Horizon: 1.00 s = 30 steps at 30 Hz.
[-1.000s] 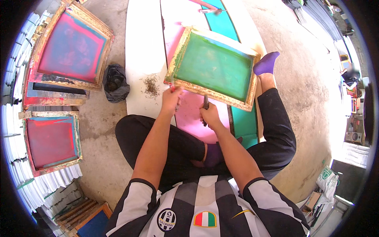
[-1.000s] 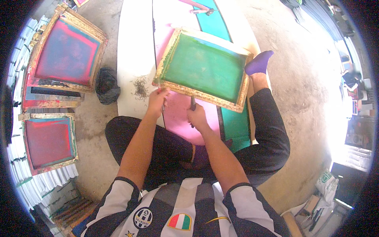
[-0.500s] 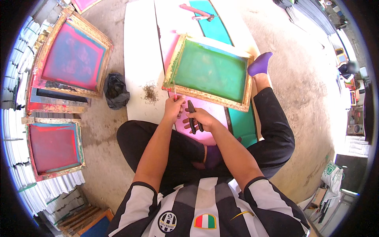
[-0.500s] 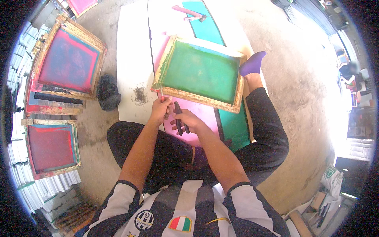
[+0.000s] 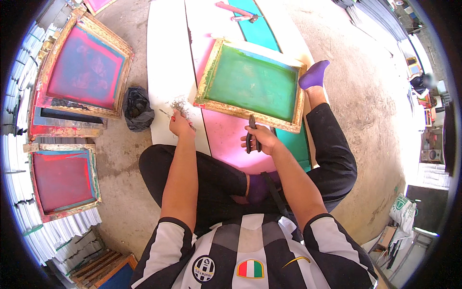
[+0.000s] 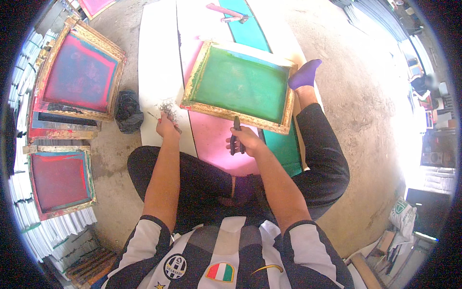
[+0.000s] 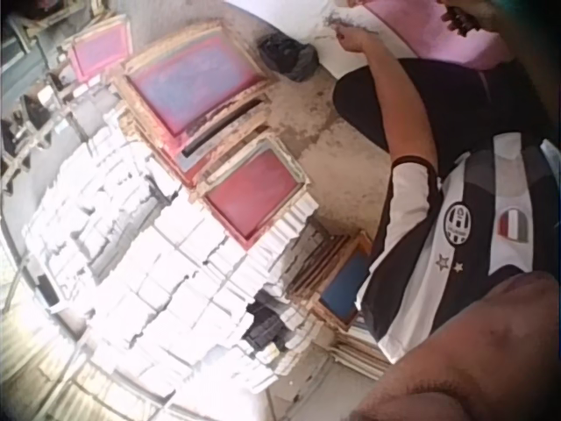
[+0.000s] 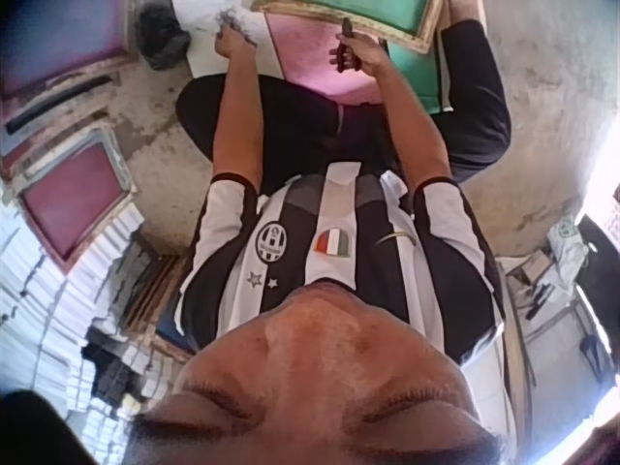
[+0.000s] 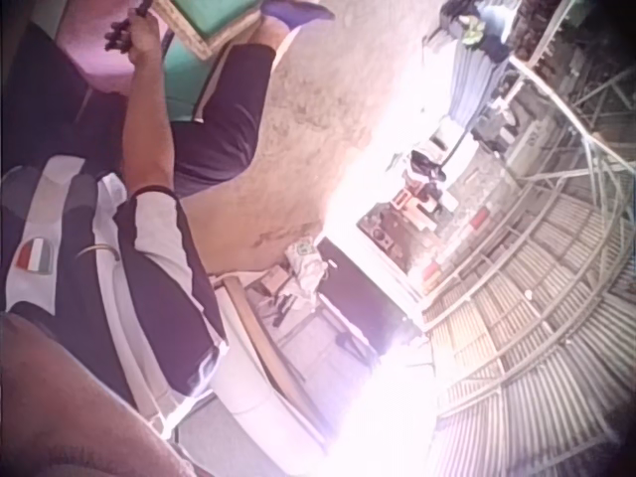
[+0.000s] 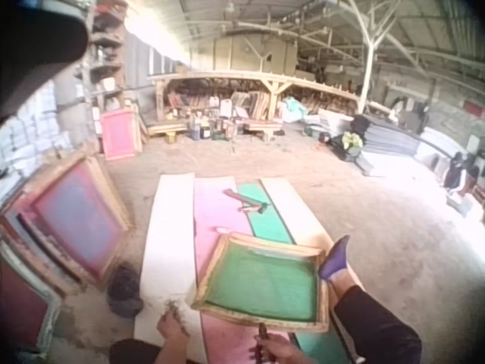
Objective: The person sits on the floor and uses a small tool to scrape or clean the edges of a green screen printing frame. They repeatedly work along the frame's border, removing debris and placing it into a nearby black bag.
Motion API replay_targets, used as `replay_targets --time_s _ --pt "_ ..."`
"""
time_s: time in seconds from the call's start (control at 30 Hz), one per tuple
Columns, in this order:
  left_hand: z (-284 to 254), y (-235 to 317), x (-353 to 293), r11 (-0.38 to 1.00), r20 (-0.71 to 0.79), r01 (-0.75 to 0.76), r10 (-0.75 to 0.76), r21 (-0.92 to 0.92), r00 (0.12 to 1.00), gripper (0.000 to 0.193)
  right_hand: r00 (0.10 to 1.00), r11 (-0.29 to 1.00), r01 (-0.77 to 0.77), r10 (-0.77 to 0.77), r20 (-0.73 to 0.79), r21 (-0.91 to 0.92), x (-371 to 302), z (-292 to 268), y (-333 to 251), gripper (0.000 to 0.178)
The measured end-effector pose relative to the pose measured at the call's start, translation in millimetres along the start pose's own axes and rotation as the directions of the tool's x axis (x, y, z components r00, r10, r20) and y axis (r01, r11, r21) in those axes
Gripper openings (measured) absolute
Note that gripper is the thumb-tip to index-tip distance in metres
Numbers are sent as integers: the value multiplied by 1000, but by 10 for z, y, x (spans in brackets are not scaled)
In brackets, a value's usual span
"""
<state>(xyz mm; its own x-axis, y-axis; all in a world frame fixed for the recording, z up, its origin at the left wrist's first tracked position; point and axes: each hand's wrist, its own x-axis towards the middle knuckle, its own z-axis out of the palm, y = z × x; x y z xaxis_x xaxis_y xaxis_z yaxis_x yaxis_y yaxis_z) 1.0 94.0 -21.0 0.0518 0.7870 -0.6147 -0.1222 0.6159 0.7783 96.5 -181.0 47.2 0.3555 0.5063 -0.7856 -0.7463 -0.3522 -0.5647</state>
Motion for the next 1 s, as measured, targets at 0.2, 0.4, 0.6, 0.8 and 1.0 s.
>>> replay_targets --time_s 0.2,0.4,0.6,0.8,1.0 --pt "46 -41 -203 998 104 17 -24 65 994 27 996 978 -90 89 -16 -186 51 -236 -149 31" --pt "26 -123 -124 989 143 -18 -3 147 990 27 980 958 -171 190 62 -231 201 -341 -297 34" --pt "53 -32 -274 982 136 11 -37 186 990 27 965 930 -239 259 38 -280 314 -382 -410 34" --pt "44 -186 -114 985 200 -76 44 154 979 28 928 872 -347 373 9 -346 343 -402 -636 32" --pt "108 -111 -232 981 227 -52 8 188 974 28 947 870 -321 289 -140 -374 446 -263 -319 27"
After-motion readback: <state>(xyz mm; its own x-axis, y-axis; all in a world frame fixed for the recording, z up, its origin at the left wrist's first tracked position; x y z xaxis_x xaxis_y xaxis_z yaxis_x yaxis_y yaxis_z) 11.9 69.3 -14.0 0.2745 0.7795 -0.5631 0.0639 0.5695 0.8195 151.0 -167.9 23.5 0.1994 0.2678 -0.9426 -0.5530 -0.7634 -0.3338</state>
